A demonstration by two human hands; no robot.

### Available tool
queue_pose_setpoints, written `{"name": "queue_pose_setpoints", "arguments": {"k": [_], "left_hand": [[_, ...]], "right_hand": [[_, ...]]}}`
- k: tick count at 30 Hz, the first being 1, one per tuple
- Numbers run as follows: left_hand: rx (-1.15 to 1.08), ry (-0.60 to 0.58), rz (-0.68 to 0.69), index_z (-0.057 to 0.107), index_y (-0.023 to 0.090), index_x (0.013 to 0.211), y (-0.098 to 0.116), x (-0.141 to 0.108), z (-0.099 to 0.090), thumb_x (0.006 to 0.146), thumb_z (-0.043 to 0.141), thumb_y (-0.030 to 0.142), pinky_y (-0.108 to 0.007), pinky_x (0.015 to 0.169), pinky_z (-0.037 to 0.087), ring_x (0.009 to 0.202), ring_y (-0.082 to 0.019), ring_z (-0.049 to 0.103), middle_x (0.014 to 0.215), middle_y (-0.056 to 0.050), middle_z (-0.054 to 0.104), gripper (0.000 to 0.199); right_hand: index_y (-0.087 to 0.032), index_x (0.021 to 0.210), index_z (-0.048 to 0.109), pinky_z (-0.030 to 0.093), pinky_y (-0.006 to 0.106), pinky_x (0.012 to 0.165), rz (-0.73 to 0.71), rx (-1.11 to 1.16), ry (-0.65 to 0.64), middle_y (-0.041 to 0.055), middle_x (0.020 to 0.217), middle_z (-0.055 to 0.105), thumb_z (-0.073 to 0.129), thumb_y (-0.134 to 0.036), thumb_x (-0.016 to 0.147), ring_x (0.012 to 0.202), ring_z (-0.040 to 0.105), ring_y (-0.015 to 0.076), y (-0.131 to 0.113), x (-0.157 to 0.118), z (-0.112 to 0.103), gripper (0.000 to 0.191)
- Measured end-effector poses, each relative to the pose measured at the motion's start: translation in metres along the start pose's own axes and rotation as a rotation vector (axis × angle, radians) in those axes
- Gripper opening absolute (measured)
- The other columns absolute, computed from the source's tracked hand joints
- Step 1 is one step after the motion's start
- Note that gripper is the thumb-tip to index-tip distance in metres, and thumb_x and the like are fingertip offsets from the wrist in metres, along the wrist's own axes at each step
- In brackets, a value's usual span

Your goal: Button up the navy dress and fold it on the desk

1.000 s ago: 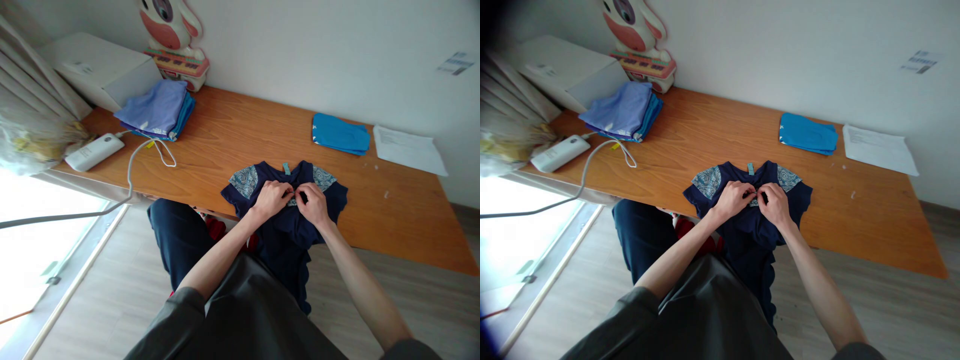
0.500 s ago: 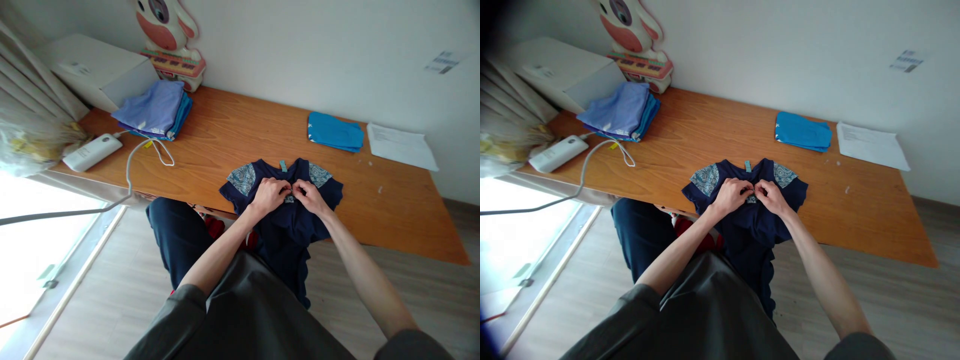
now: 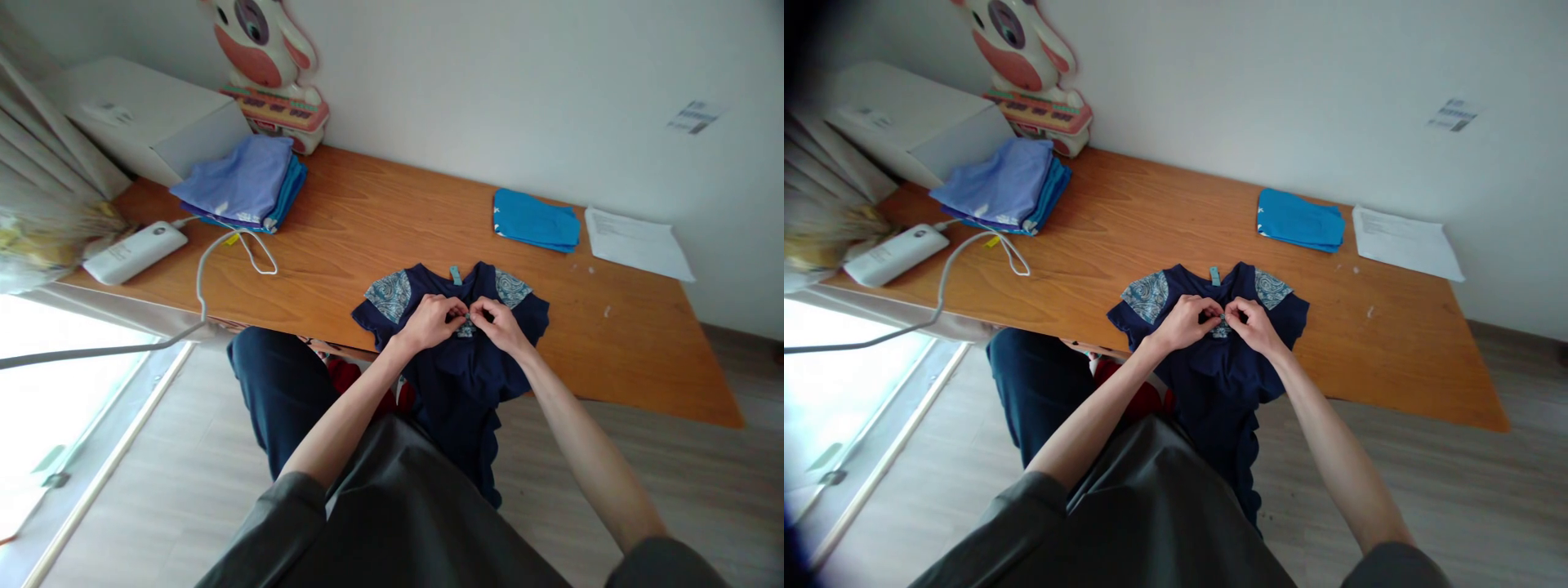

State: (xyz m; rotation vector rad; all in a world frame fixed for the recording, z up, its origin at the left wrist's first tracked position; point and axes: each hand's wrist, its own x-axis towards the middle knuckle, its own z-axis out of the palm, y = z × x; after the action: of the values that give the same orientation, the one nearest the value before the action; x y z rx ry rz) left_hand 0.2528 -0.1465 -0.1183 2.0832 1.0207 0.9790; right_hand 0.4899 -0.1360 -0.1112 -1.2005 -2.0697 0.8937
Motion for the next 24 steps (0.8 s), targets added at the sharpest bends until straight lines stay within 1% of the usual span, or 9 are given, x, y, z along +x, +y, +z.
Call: {"name": "queue_pose_setpoints", "arguments": {"k": [3,7,11,15,19,21,24], "left_hand": [[0.039,-0.001,-0.031,0.076,0.023,0.11,0.0025,0.0003,0.0007,0.103,0.072,0.025,-0.038,0.099,0.056,0.1,-0.023,0.079,0.102,-0.003,0.084,0.009],[0.132,0.002,-0.086,0.075,0.023,0.11,0.0071,0.0011,0.0032,0.102,0.072,0.024,-0.042,0.104,0.052,0.103,-0.024,0.077,0.105,-0.003,0.084,0.008],[0.165,0.006,-0.095,0.073,0.024,0.112,0.0081,0.0006,0.0061,0.104,0.071,0.024,-0.043,0.105,0.05,0.107,-0.025,0.075,0.108,-0.002,0.084,0.008],[0.149,0.019,-0.099,0.072,0.024,0.113,0.0054,-0.0001,0.0065,0.107,0.069,0.025,-0.042,0.103,0.049,0.106,-0.024,0.074,0.109,-0.002,0.083,0.007],[0.106,0.02,-0.081,0.07,0.024,0.11,0.0034,0.0006,0.0045,0.106,0.068,0.023,-0.04,0.099,0.05,0.104,-0.023,0.073,0.106,-0.001,0.081,0.004],[0.085,0.015,-0.068,0.07,0.025,0.11,0.0036,0.001,0.0034,0.106,0.068,0.021,-0.038,0.098,0.051,0.104,-0.022,0.073,0.105,-0.001,0.08,0.005],[0.069,0.011,-0.072,0.069,0.026,0.118,0.005,0.0011,0.0023,0.107,0.067,0.022,-0.038,0.097,0.051,0.104,-0.022,0.073,0.106,-0.001,0.081,0.012]], "right_hand": [[-0.025,0.085,0.066,0.045,0.038,0.085,-0.021,-0.02,0.017,0.0003,0.085,0.067,0.065,-0.036,0.105,0.083,0.061,0.0218,0.002,-0.0001,0.0009,0.022],[-0.025,0.086,0.066,0.046,0.039,0.084,-0.064,-0.037,0.023,0.0017,0.086,0.066,0.065,-0.034,0.105,0.084,0.061,0.0225,0.0047,0.0002,0.0019,0.021],[-0.026,0.089,0.067,0.047,0.038,0.08,-0.093,-0.023,0.006,0.0022,0.088,0.064,0.065,-0.032,0.106,0.083,0.06,0.0224,0.0046,0.0002,0.0001,0.018],[-0.026,0.094,0.07,0.048,0.039,0.081,-0.092,-0.018,0.026,0.0034,0.092,0.066,0.066,-0.032,0.107,0.086,0.063,0.0234,0.0017,-0.0004,-0.0002,0.015],[-0.026,0.095,0.071,0.051,0.04,0.083,-0.098,-0.038,0.092,0.0046,0.096,0.07,0.067,-0.03,0.107,0.09,0.067,0.0247,-0.0006,-0.0014,0.0049,0.013],[-0.027,0.096,0.071,0.052,0.04,0.083,-0.114,-0.052,0.13,0.0049,0.097,0.071,0.067,-0.029,0.107,0.091,0.068,0.0248,-0.0004,-0.0015,0.0075,0.011],[-0.027,0.097,0.071,0.054,0.04,0.083,-0.134,-0.056,0.149,0.0041,0.096,0.07,0.069,-0.028,0.105,0.089,0.069,0.0242,0.0008,-0.0009,0.0087,0.009]]}}
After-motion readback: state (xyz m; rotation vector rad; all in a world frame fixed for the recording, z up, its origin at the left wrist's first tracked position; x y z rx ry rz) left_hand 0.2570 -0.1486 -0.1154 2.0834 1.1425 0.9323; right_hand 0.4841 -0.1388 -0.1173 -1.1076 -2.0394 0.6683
